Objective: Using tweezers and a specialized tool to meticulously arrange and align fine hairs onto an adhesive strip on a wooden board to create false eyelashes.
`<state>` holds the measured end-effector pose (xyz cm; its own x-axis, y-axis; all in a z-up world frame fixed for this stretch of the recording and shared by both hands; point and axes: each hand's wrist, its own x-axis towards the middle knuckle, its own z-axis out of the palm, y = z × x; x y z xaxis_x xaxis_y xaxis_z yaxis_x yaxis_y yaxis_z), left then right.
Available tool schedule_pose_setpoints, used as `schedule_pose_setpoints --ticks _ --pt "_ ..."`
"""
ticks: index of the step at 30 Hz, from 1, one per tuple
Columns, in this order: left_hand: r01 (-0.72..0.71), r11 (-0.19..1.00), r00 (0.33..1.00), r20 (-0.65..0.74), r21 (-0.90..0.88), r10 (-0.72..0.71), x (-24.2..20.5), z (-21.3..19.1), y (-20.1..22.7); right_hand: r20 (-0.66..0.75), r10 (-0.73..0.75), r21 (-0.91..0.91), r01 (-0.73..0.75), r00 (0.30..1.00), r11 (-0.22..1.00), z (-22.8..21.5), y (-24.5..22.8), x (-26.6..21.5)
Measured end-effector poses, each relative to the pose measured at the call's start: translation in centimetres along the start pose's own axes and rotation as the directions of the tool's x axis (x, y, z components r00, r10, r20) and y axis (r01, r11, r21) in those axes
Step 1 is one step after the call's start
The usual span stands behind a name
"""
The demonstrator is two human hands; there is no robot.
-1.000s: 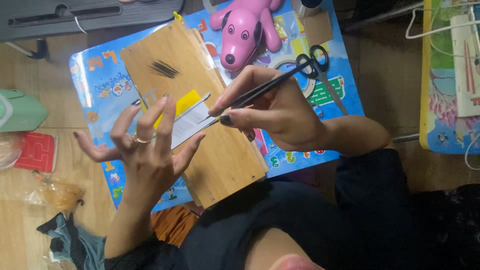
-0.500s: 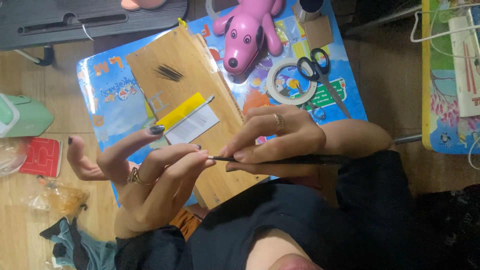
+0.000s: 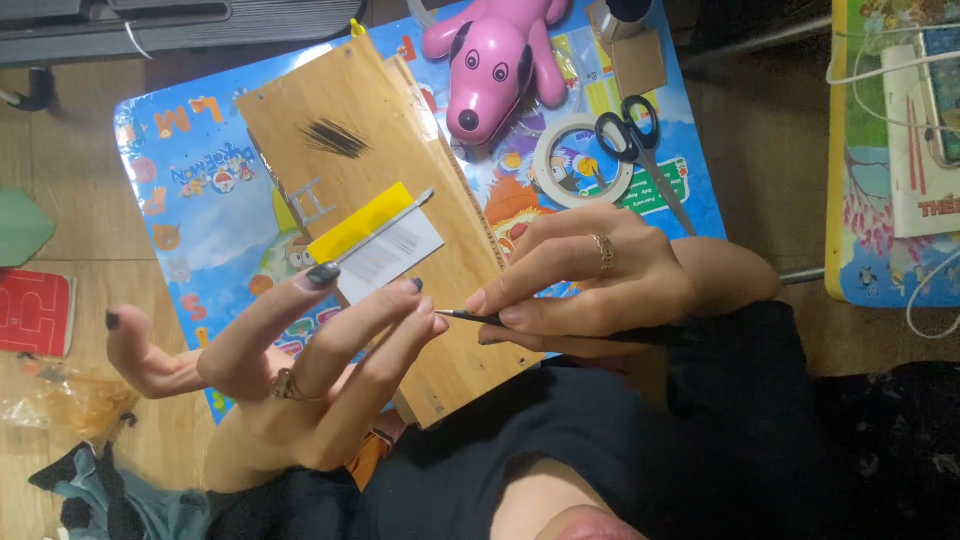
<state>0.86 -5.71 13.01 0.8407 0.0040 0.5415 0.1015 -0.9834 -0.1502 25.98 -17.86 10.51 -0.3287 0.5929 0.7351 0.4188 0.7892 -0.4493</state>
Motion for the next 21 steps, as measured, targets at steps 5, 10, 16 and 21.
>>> schedule_pose_setpoints --ticks 5,10,16,21 --pt "-0.174 0.984 0.979 -0.106 0.023 0.176 -0.5 0.8 -0.7 -0.066 -0.109 -0.038 0.106 0.992 0.994 0.9 0.2 -0.3" --pt "-0.08 0.987 0.91 -0.393 0.138 0.128 -0.2 3.6 -0.2 -0.056 -0.124 0.021 0.125 0.991 0.992 0.6 0.2 0.0" --pt "-0.18 0.934 0.743 -0.579 0.309 0.335 1.5 5.1 -0.6 -0.037 -0.139 0.107 0.142 0.99 0.984 0.9 0.2 -0.2" --pt "0.061 0.952 0.606 -0.769 0.3 0.203 0.8 6.7 0.4 -0.009 -0.172 0.121 0.172 0.985 0.978 0.5 -0.2 0.1"
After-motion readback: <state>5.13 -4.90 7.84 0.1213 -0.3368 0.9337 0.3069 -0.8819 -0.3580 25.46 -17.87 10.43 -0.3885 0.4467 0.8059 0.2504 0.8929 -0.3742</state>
